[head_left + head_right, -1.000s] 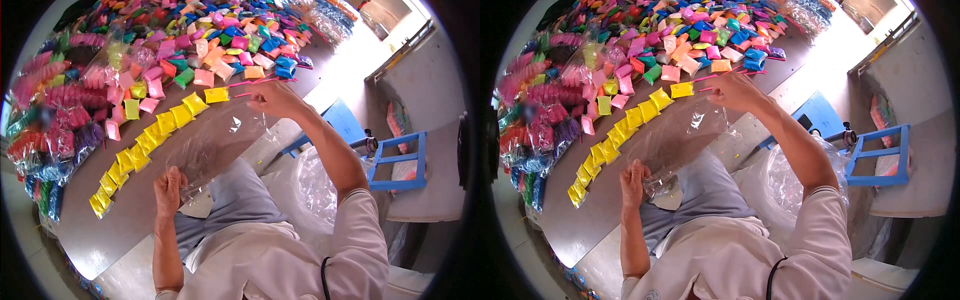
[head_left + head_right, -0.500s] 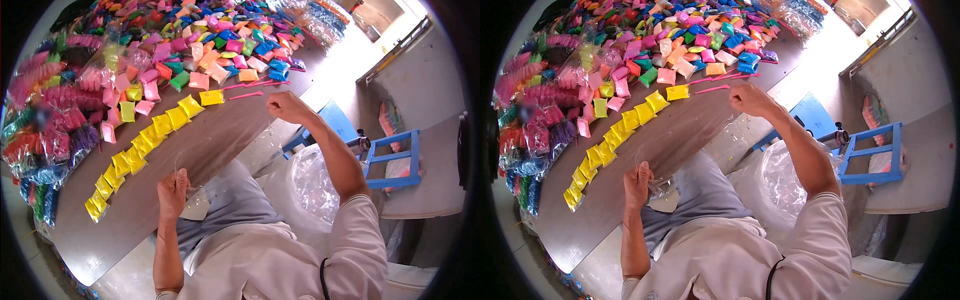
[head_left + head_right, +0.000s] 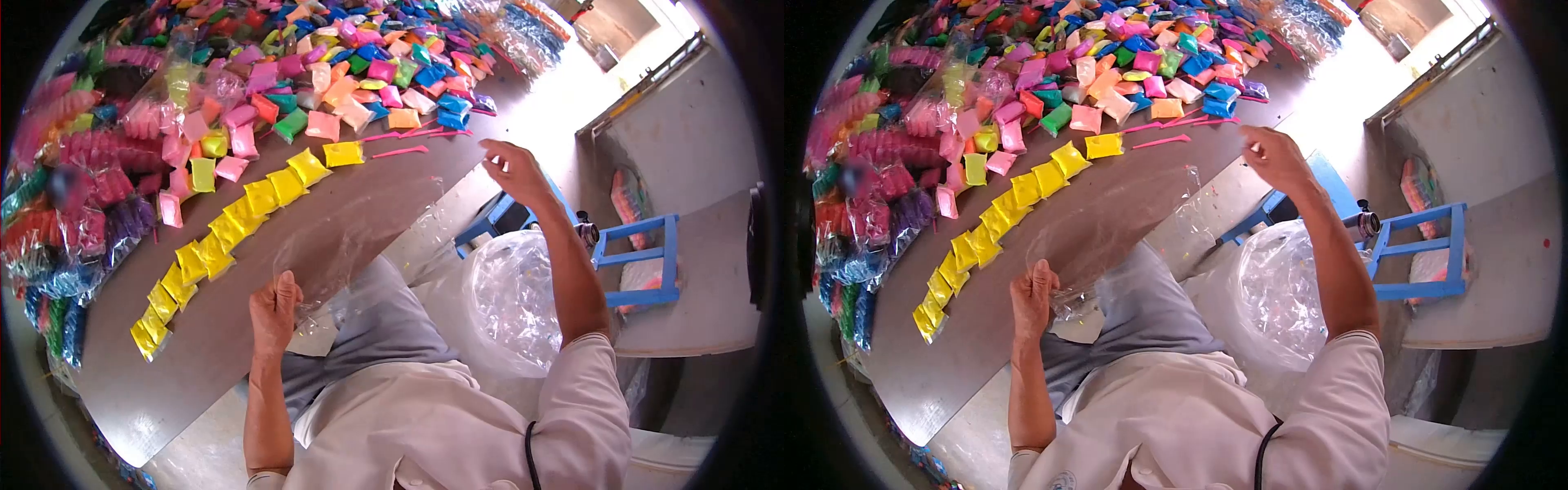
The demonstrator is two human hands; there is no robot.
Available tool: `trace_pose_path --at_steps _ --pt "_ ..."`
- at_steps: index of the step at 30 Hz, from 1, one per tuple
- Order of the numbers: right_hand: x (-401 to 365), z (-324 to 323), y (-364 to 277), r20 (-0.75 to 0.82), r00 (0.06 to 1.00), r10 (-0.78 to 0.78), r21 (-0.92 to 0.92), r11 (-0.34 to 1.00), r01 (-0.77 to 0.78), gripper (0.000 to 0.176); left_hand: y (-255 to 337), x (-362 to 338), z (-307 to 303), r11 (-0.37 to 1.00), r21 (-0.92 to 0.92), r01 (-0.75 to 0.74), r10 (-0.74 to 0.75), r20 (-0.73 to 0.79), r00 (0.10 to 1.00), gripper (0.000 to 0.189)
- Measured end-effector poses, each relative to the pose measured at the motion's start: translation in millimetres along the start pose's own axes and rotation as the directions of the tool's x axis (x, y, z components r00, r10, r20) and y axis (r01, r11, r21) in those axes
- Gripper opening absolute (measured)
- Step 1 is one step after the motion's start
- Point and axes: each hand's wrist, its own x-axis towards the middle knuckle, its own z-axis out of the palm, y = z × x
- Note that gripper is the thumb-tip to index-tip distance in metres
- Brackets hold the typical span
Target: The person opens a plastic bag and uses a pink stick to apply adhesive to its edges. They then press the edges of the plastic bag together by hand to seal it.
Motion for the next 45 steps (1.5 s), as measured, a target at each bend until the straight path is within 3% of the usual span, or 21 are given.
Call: trace_pose_path --at_steps 3,5,6,8,10,12,18,21,22,24,26,28,29,31,35,38,41,43,44,45 --pt "7 5 -46 0.072 0.991 -0.112 0.031 0.993 0.11 0.026 -3 1 -3 0.999 -0.045 -0.018 0.018 0.012 1.0 0.05" --pt "10 7 -72 0.217 0.959 -0.183 -0.067 0.977 0.201 0.022 -4 0 -4 0.998 -0.051 -0.02 0.022 0.024 0.999 0.05" --pt "13 11 -74 0.216 0.959 -0.184 -0.066 0.977 0.202 0.022 -5 0 -3 0.998 -0.05 -0.022 0.023 0.023 0.999 0.05" --pt "19 19 -74 0.385 0.886 -0.258 -0.018 0.958 0.287 0.016 -10 1 -1 0.992 -0.118 -0.04 0.042 0.012 0.999 0.052" --pt "22 31 -67 0.347 0.89 -0.295 -0.027 0.946 0.324 0.011 -5 -1 -5 0.997 -0.076 -0.016 0.018 0.022 1.0 0.052" --pt "31 41 -61 0.438 0.857 -0.271 -0.157 0.916 0.37 0.01 -1 -2 -7 0.999 -0.032 0.006 -0.005 0.035 0.999 0.051" --pt "33 61 -44 0.386 0.896 -0.218 0.095 0.976 0.197 0.011 -3 -4 -6 0.998 -0.03 -0.052 0.053 0.035 0.998 0.053" --pt "44 68 1 0.296 0.951 -0.091 -0.035 0.994 0.106 0.014 -1 -8 -16 1.0 0.025 0.013 -0.014 0.032 0.999 0.052" --pt "46 65 7 0.296 0.951 -0.092 -0.033 0.994 0.107 0.014 -4 -9 -23 0.999 -0.043 0.024 -0.024 0.008 1.0 0.052" --pt "49 64 10 0.058 0.996 -0.068 -0.001 0.998 0.068 0.014 -3 -10 -29 0.993 -0.106 0.041 -0.043 -0.022 0.999 0.052" --pt "52 70 -1 0.089 0.996 -0.017 -0.074 0.997 0.024 0.012 5 -6 -31 0.995 0.025 0.101 -0.101 0.011 0.995 0.052" --pt "55 82 -11 -0.015 0.941 -0.339 -0.071 0.939 0.337 0.012 14 0 -29 0.99 0.079 0.12 -0.121 0.008 0.993 0.053" --pt "57 89 -13 -0.017 0.942 -0.335 -0.069 0.94 0.333 0.012 16 1 -28 0.982 0.128 0.14 -0.141 0.003 0.99 0.053" --pt "62 103 -11 0.133 0.926 -0.353 -0.277 0.884 0.377 0.022 15 3 -31 0.978 0.116 0.171 -0.173 0.006 0.985 0.053" --pt "75 112 8 0.187 0.917 -0.352 -0.283 0.875 0.394 0.015 9 0 -37 0.964 0.007 0.265 -0.265 -0.004 0.964 0.053" --pt "74 96 -9 0.222 0.917 -0.333 -0.276 0.88 0.386 0.008 5 1 -40 0.972 0.086 0.22 -0.22 -0.003 0.975 0.052" --pt "68 92 -9 0.308 0.932 -0.19 -0.166 0.954 0.249 0.006 13 3 -38 0.966 0.104 0.236 -0.235 -0.021 0.972 0.051" --pt "62 92 -9 0.215 0.967 -0.135 0.148 0.983 0.105 0.009 24 3 -38 0.963 0.106 0.248 -0.247 -0.025 0.969 0.051" --pt "57 91 -10 0.219 0.966 -0.135 0.149 0.983 0.104 0.009 26 2 -39 0.959 0.111 0.261 -0.259 -0.028 0.965 0.051" --pt "48 80 -28 0.199 0.98 0.011 0.493 0.863 -0.11 0.009 24 1 -41 0.958 0.111 0.264 -0.263 -0.027 0.964 0.051"
